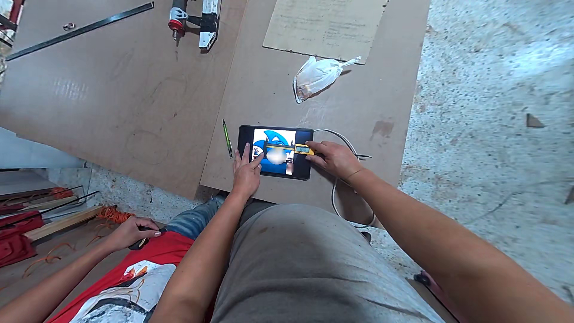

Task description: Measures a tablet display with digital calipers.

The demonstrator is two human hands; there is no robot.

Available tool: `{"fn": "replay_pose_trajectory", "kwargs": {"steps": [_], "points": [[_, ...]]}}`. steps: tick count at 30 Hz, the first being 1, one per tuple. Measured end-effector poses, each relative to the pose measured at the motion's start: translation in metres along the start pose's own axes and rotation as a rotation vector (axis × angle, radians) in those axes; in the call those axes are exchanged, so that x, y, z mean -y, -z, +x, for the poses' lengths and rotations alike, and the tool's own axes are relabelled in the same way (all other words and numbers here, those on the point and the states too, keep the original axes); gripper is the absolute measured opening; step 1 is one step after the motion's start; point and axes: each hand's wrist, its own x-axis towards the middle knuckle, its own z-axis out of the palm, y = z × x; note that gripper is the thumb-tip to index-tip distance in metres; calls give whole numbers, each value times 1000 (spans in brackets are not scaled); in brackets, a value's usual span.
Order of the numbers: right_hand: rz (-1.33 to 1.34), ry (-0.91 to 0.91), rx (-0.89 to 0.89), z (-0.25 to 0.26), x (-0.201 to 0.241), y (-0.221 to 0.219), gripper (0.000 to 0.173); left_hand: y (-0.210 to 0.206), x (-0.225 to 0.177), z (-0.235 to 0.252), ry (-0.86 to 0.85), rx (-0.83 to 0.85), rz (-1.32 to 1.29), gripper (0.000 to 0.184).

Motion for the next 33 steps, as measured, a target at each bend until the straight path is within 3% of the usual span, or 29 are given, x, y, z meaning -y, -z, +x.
{"fn": "replay_pose_trajectory", "kwargs": {"steps": [33], "points": [[2, 8, -4, 0, 0, 0, 49, -1, 1, 1, 1, 0, 0, 43]]}}
